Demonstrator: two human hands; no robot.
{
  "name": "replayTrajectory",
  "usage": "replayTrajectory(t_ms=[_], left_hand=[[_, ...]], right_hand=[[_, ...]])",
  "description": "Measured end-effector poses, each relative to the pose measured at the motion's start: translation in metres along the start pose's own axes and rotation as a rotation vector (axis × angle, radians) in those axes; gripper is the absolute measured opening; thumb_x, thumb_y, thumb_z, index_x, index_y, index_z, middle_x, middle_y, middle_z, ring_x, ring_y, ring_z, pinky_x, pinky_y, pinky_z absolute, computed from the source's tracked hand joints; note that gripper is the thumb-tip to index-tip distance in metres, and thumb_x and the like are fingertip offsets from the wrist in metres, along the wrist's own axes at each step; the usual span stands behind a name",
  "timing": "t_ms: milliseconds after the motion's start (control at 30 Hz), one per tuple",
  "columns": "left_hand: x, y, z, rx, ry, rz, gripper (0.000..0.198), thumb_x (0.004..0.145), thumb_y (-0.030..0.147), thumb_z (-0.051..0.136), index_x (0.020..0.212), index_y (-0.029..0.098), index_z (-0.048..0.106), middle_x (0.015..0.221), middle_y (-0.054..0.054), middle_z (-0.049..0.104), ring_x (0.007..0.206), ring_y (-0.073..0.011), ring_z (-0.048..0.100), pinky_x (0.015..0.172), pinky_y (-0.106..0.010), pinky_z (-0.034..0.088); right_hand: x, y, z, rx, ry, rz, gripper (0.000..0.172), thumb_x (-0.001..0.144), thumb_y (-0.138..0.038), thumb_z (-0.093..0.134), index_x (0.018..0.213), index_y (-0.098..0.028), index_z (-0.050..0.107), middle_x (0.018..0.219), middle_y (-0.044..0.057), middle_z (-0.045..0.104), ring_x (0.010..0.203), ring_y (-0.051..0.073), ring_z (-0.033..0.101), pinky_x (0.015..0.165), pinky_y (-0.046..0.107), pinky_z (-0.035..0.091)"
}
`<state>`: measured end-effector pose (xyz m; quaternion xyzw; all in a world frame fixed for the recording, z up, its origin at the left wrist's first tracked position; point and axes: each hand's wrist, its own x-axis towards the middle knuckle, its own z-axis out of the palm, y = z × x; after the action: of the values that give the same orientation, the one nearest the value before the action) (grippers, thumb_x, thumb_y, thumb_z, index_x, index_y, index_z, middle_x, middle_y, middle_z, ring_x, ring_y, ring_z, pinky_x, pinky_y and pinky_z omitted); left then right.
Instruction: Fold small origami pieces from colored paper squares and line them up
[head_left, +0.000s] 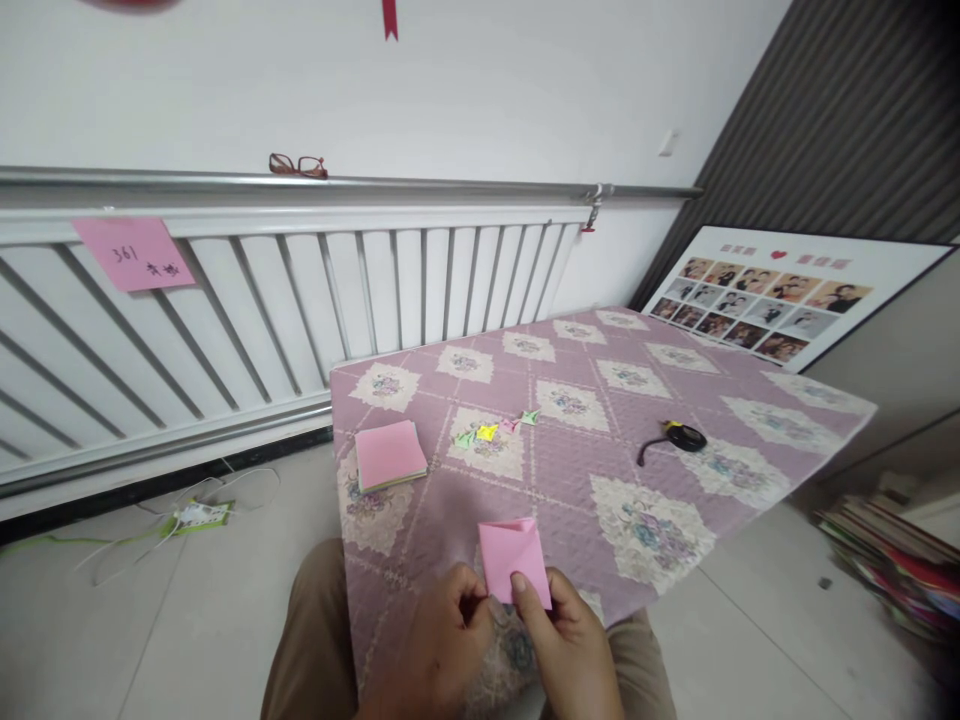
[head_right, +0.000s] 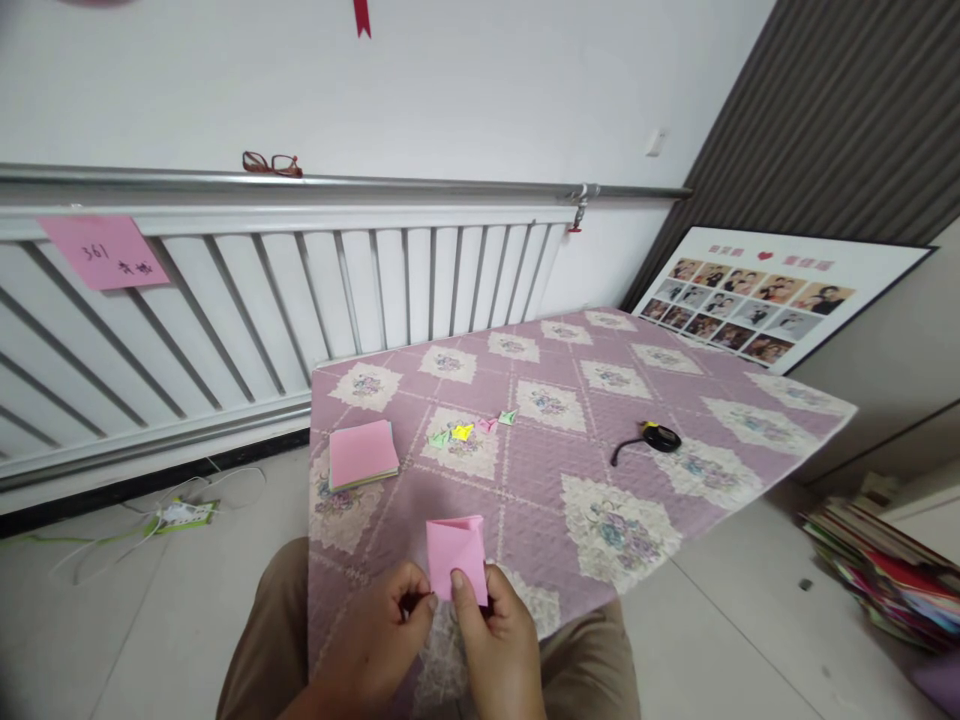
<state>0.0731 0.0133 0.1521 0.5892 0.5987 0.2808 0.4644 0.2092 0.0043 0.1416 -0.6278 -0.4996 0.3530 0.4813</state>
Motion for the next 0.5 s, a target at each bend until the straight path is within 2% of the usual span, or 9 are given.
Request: replayTrajectory(t_ms=[133,267,500], left_hand=[[0.0047,0.0044,0.0015,0.005,0.008,0.005,0.01,0.079,0.014,0.049,0.071,0.019,0.049,0.067,0.004,0.051,0.065,-0.0131,0.048,0.061,-0.023,0.033],[0.0089,-0.0013,0.0044,-0.001,0.017,0.046,0.009,0.08,0.015,0.047,0.072,0.019,0.05,0.07,0.003,0.052,0.069,-0.014,0.05,0.064,-0.023,0.034],[0.0079,-0.0037,0.0053,0.029,0.028,0.089,0.009,0.081,0.017,0.047,0.073,0.019,0.051,0.071,0.003,0.053,0.069,-0.0138,0.051,0.064,-0.024,0.035]], right_hand=[[-0.0006,0.0039,0.0006,0.021,0.023,0.014,0.04,0.077,-0.058,0.058,0.076,-0.018,0.064,0.067,0.002,0.065,0.064,0.019,0.059,0.06,0.025,0.046],[-0.0014,0.0052,0.0,0.029,0.043,0.002,0.04,0.077,-0.056,0.06,0.084,-0.017,0.068,0.073,0.004,0.069,0.07,0.021,0.061,0.064,0.026,0.048],[-0.0038,0.004,0.0014,0.035,0.082,-0.004,0.039,0.077,-0.054,0.061,0.088,-0.017,0.069,0.078,0.004,0.071,0.071,0.021,0.063,0.066,0.026,0.049]])
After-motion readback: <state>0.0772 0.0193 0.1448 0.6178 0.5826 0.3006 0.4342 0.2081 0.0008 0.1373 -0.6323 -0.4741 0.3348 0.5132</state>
